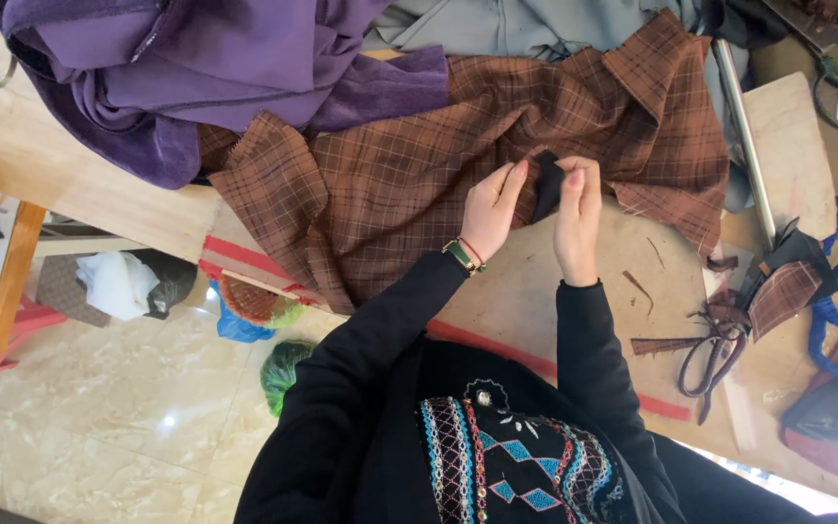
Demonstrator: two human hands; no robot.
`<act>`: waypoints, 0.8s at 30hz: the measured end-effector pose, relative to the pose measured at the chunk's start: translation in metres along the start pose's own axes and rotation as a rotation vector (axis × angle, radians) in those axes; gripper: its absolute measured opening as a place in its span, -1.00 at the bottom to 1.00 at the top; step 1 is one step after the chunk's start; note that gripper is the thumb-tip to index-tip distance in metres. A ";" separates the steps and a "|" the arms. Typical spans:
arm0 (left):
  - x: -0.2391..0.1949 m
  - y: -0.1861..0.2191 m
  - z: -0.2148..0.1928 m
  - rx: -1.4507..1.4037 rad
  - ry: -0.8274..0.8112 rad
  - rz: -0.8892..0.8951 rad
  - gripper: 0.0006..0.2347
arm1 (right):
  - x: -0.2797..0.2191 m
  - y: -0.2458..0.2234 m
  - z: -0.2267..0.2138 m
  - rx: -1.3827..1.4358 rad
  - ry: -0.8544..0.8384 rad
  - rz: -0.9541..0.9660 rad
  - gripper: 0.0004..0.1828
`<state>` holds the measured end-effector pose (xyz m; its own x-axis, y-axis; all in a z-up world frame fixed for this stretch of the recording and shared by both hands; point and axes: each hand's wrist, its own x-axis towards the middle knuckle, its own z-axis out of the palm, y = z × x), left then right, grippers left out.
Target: The person is cutting out specific pattern pieces from a brown plaid fabric using scissors, following pre-drawn chalk lines on a large work table.
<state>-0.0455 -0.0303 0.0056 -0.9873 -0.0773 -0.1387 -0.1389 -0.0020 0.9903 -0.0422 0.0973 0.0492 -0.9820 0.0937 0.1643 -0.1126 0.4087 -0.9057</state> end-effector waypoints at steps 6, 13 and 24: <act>-0.004 -0.009 -0.002 0.137 -0.056 0.145 -0.72 | 0.007 0.018 0.008 -0.145 -0.051 -0.019 -0.88; 0.000 0.020 -0.015 0.507 0.113 0.254 -0.76 | -0.006 0.018 0.008 -0.231 -0.107 -0.153 -0.95; -0.026 0.042 -0.018 0.098 -0.087 0.033 -0.58 | -0.014 0.034 0.000 -0.450 -0.106 -0.254 -0.57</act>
<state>-0.0240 -0.0460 0.0513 -0.9938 0.0115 -0.1104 -0.1088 0.0970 0.9893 -0.0327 0.1094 0.0164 -0.9448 -0.1418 0.2953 -0.2955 0.7579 -0.5816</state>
